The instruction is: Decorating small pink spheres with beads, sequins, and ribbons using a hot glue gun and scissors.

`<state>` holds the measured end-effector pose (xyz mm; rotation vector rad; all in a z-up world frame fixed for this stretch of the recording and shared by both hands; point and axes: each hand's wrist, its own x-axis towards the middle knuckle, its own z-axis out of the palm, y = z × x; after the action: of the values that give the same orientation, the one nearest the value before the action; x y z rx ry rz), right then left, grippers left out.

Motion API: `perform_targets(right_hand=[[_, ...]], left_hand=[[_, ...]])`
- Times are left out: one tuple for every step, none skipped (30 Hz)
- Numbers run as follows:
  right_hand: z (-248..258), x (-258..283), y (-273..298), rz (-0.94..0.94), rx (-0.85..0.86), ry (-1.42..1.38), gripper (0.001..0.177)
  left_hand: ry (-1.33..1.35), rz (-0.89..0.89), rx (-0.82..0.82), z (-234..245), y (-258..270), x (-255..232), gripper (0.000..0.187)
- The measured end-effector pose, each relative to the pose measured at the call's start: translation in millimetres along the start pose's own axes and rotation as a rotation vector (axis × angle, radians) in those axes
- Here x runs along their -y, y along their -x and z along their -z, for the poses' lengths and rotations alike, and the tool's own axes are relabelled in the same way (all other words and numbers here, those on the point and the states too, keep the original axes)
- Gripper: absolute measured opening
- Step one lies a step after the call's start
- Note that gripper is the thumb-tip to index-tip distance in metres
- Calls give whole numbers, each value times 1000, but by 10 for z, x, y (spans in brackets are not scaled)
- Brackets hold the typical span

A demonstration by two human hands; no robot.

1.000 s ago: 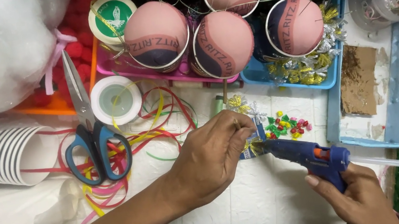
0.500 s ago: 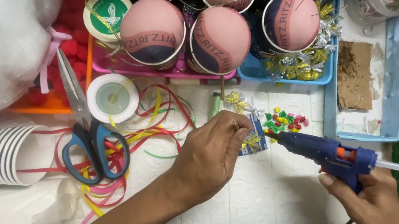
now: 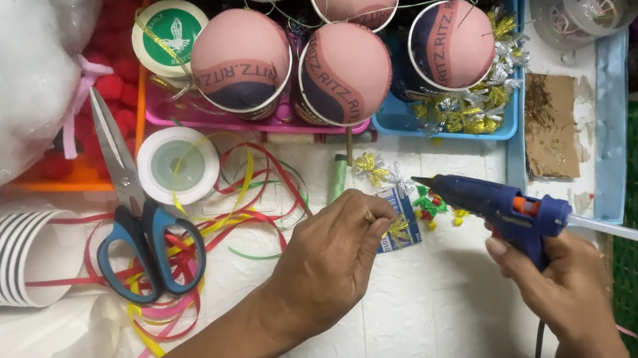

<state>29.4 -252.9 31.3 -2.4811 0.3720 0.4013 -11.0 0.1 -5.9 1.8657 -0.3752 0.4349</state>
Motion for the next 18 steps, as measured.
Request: perform_targets(right_hand=[[-9,-111,-64,0,-2,-1,32],[-20,-223,-129,110,-44,87,29],[-26,-333,-194,220,-87,176,28],[27,-384,-194,219,-88,177,28],[80,-434,-196,254,-157,173,27],[131,-486,-197,290,-225,168,27],[201,-495,-168,289,-226,170,27],[272,-505,-140,317,-306,208,27],[344,-513,-112,346,-389,244,27],[408,-588,-109,344,-391,245,27],[470,-663,-107,348,-449,264,29],[531,-738,-105,353,-507,284,31],[562,-798,-109,351,-507,284,31],[594,-859,-114,311,-477,97,26],[623,-913,-127,272,-439,-98,25],[641,-943,-118,273,-440,-99,25],[658,-977,-104,59,-400,-344,22],[675,-1010,-91,-158,-354,-585,39]], left_hand=[[0,-2,1,3,2,3,14],[-2,-6,1,6,5,8,14],[-3,-9,-1,8,6,12,14],[-1,-10,0,10,3,11,14],[0,-8,1,12,2,10,15],[1,-7,2,14,3,10,16],[3,-6,2,15,6,11,16],[2,-4,2,15,9,12,15],[1,-4,3,17,4,14,14],[3,-6,4,16,1,13,14],[-2,-16,-3,16,-1,14,14],[-7,-26,-9,16,-3,15,14],[-6,-26,-8,16,-1,11,14],[2,-27,-12,15,0,8,15],[8,-29,-18,19,-4,6,16],[7,-30,-18,18,2,14,16],[12,-14,-15,16,10,22,16],[16,3,-13,14,18,31,15]])
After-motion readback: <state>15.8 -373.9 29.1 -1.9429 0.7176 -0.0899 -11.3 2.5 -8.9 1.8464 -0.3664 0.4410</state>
